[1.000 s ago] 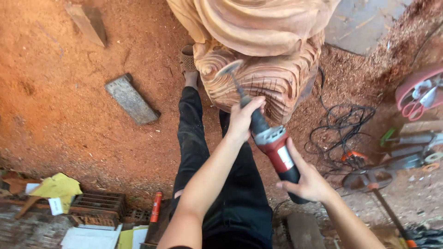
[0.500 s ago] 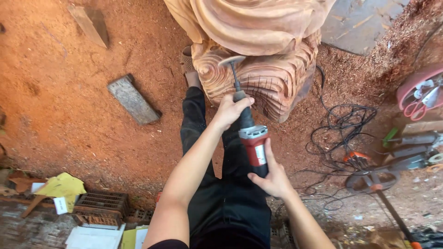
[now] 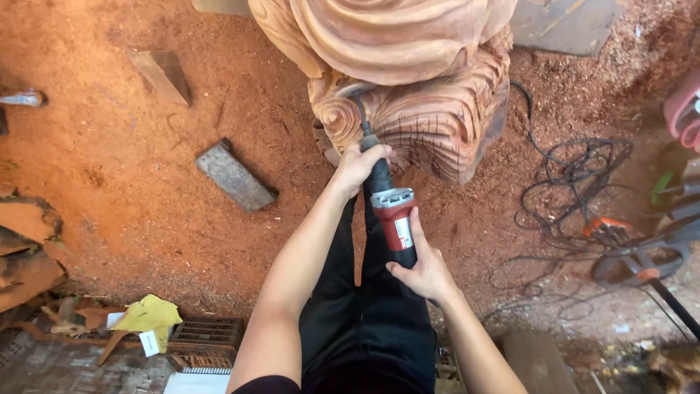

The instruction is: Sanding a large, intricate wooden sculpture using a handheld power sander.

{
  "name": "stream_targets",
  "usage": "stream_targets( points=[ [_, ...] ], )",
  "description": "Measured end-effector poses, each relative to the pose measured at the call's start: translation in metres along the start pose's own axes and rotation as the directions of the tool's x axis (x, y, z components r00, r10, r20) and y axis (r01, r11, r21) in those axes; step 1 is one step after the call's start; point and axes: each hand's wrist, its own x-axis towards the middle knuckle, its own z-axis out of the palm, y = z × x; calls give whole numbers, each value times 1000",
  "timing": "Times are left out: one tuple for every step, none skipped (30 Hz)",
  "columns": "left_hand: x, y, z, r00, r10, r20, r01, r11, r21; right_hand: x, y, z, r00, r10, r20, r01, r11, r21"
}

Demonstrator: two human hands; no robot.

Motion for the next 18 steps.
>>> stream_targets(
  points=[
    [-8, 0, -2, 1000, -5, 8, 5, 1000, -3, -8, -3, 4, 1000, 9, -5, -9, 1000, -1],
    [-14, 3, -3, 999, 5, 49, -5, 1000, -7, -14, -8, 6, 999, 35, -8, -35, 999, 5],
    [-21, 7, -5, 996, 16, 90, -15, 1000, -11, -20, -14, 8, 998, 60, -11, -60, 998, 12],
    [-22, 9, -9, 995, 18, 101, -17, 1000, -11, -21, -18, 12, 998, 64, -22, -64, 998, 15],
    [-23, 11, -12, 991, 28, 134, -24, 999, -28, -23, -22, 16, 997, 68, -28, -67, 998, 16],
    [-24, 13, -15, 985, 39, 166, -31, 998, -47, -25, -26, 19, 997, 70, -35, -69, 998, 14],
    [-19, 12, -17, 984, 42, 175, -34, 998, -51, -22, -30, 21, 996, 73, -46, -72, 997, 13],
    [-16, 10, -19, 987, 7, 161, 14, 992, -126, -20, -33, 23, 997, 67, -48, -66, 998, 17],
    [-11, 8, -21, 988, -31, 149, 61, 978, -200, -17, -36, 26, 997, 61, -51, -60, 998, 22],
    [-9, 4, -24, 988, -32, 149, 62, 977, -205, -17, -41, 25, 997, 63, -50, -62, 998, 17],
    [-6, 1, -26, 988, -39, 150, 77, 963, -258, -18, -45, 24, 997, 64, -44, -64, 998, -6],
    [-3, -3, -28, 987, -45, 153, 91, 947, -309, -18, -49, 23, 997, 66, -38, -67, 997, -28],
    [-10, -1, -29, 987, -46, 154, 93, 945, -313, -25, -46, 23, 997, 68, -39, -70, 997, -32],
    [-16, 1, -27, 982, 0, 187, 55, 956, -289, -31, -44, 22, 996, 82, -46, -84, 995, -52],
    [-22, 4, -25, 974, 45, 221, 15, 964, -266, -37, -41, 20, 994, 95, -53, -99, 992, -73],
    [-25, -1, -23, 975, 51, 218, 12, 961, -277, -42, -37, 16, 994, 93, -55, -97, 992, -85],
    [-28, -7, -20, 967, 75, 245, 0, 956, -293, -46, -33, 11, 992, 109, -56, -116, 986, -124],
    [-33, -13, -18, 957, 96, 274, -8, 952, -305, -52, -29, 8, 990, 129, -58, -137, 978, -158]
  ],
)
